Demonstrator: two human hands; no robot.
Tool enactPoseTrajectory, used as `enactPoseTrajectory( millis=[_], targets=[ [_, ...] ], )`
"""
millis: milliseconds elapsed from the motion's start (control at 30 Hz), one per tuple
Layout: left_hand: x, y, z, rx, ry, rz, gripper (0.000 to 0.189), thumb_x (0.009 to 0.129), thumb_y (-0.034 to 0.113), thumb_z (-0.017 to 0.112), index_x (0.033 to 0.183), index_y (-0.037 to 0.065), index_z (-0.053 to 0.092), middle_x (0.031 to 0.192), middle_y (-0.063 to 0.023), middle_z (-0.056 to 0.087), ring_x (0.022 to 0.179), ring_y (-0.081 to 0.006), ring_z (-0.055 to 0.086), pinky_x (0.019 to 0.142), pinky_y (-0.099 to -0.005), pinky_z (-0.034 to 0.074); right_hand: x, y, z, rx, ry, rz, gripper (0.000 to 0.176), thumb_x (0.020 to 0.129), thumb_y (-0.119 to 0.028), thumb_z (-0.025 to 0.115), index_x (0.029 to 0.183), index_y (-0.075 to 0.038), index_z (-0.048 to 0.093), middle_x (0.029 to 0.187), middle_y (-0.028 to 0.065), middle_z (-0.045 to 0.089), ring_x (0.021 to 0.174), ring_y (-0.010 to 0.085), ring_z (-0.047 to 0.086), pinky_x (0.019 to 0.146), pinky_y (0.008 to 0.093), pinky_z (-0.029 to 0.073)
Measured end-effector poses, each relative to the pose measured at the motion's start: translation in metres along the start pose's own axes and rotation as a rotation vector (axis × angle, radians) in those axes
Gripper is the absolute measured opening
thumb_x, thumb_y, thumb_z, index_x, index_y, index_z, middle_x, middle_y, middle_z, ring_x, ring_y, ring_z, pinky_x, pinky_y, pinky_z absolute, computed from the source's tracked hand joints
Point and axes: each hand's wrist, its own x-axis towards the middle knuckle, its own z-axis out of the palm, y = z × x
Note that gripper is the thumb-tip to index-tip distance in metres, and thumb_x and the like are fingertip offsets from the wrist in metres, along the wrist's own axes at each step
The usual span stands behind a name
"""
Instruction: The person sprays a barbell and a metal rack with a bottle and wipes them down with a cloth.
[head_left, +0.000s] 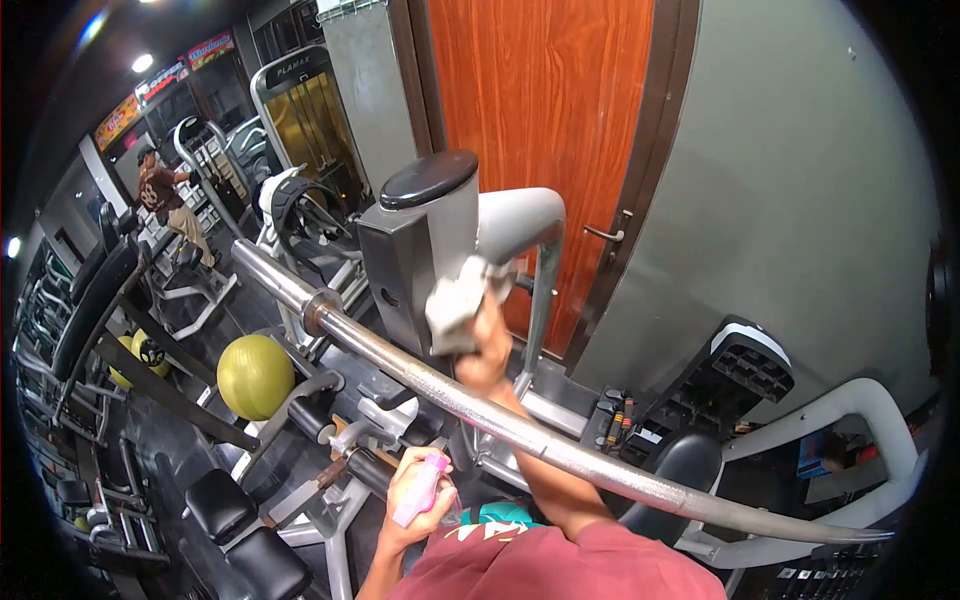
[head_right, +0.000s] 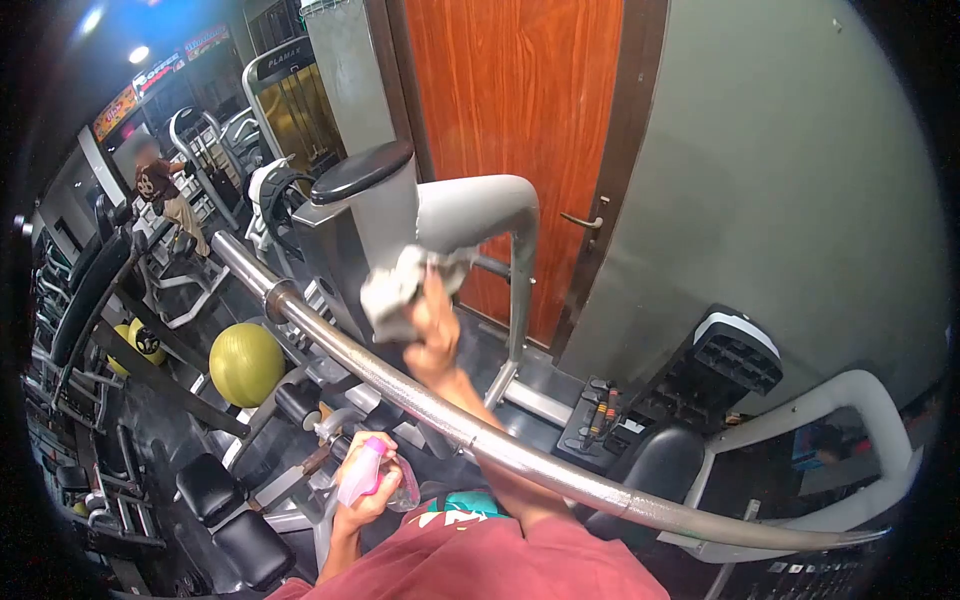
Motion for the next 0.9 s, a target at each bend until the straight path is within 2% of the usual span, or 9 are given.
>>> enactPoseTrajectory(
  millis=[133,267,333,400,467,667,700,733,900],
  targets=[
    [0.004,-0.005,-0.001,0.094,-0.041,0.125,0.026,0.073,-0.001,0.070,0.097,-0.001,0.061,0.094,-0.0137,0.061,0.085,-0.0216,0.060,0.073,-0.0317,0.049,-0.082,-0.008,-0.007,-0.249,-0.071,0.078,0.041,0.083,-0.034,0.067,0.102,0.002,0.060,0.126,0.0381,0.049,0.120,0.0508,0.049,0.101,0.0554,0.039],
    [0.002,-0.001,-0.002,0.065,-0.027,0.125,0.026,0.073,-0.001,0.070,0.097,-0.001,0.061,0.095,-0.0133,0.061,0.085,-0.0215,0.060,0.073,-0.0317,0.049,-0.023,0.004,-0.007,-0.052,-0.042,0.098,0.044,0.086,-0.020,0.063,0.125,-0.004,0.050,0.135,0.0376,0.040,0.119,0.0501,0.050,0.100,0.0521,0.042],
    [0.000,0.000,-0.002,0.075,-0.018,0.127,0.026,0.072,-0.002,0.070,0.097,-0.001,0.061,0.095,-0.0132,0.061,0.085,-0.0213,0.060,0.073,-0.0316,0.049,0.053,0.001,0.000,-0.098,0.029,-0.128,0.043,0.089,-0.013,0.057,0.129,0.002,0.049,0.133,0.0315,0.048,0.118,0.0415,0.054,0.100,0.0453,0.043],
    [-0.004,-0.001,-0.001,-0.001,0.037,0.067,0.027,0.072,-0.002,0.069,0.097,-0.002,0.061,0.094,-0.0133,0.061,0.084,-0.0215,0.060,0.072,-0.0315,0.049,0.114,-0.016,0.010,-0.004,0.019,-0.083,0.052,0.067,0.011,0.048,0.118,0.000,0.056,0.136,0.0331,0.044,0.127,0.0492,0.042,0.108,0.0504,0.032],
    [-0.003,-0.002,-0.002,0.011,0.041,0.068,0.027,0.072,-0.003,0.069,0.097,-0.002,0.061,0.093,-0.0132,0.061,0.085,-0.0219,0.060,0.073,-0.0317,0.049,0.149,-0.030,0.019,-0.030,-0.004,-0.133,0.050,0.066,0.013,0.046,0.111,-0.001,0.060,0.136,0.0318,0.045,0.128,0.0474,0.043,0.108,0.0494,0.034],
    [-0.004,-0.006,-0.008,0.080,0.023,0.136,0.026,0.071,-0.003,0.069,0.096,-0.002,0.061,0.090,-0.0133,0.062,0.093,-0.0238,0.059,0.075,-0.0324,0.048,0.005,-0.002,0.005,-0.055,-0.028,-0.077,0.034,0.071,-0.003,0.060,0.105,-0.006,0.060,0.135,0.0304,0.046,0.125,0.0491,0.045,0.103,0.0522,0.038],
    [-0.004,-0.006,-0.008,0.101,-0.004,0.133,0.026,0.071,-0.003,0.069,0.095,-0.002,0.061,0.089,-0.0133,0.062,0.096,-0.0246,0.058,0.076,-0.0330,0.048,-0.036,-0.007,0.006,-0.112,-0.007,0.039,0.029,0.078,-0.012,0.065,0.105,-0.005,0.060,0.136,0.0308,0.045,0.125,0.0471,0.046,0.103,0.0511,0.039],
    [-0.004,-0.004,-0.008,0.101,0.000,0.126,0.026,0.071,-0.003,0.069,0.095,-0.002,0.061,0.089,-0.0133,0.062,0.096,-0.0246,0.058,0.076,-0.0330,0.048,-0.101,0.010,0.011,0.300,0.072,0.672,0.029,0.084,-0.019,0.065,0.108,-0.005,0.060,0.135,0.0305,0.045,0.127,0.0454,0.045,0.102,0.0498,0.039],
    [-0.007,0.002,-0.008,0.152,-0.051,0.149,0.026,0.071,-0.003,0.070,0.096,-0.002,0.062,0.090,-0.0136,0.062,0.094,-0.0240,0.059,0.074,-0.0321,0.049,-0.077,-0.012,-0.004,-0.147,-0.032,0.260,0.049,0.089,-0.026,0.064,0.130,-0.008,0.046,0.141,0.0307,0.039,0.129,0.0474,0.040,0.104,0.0495,0.038]
  ],
)
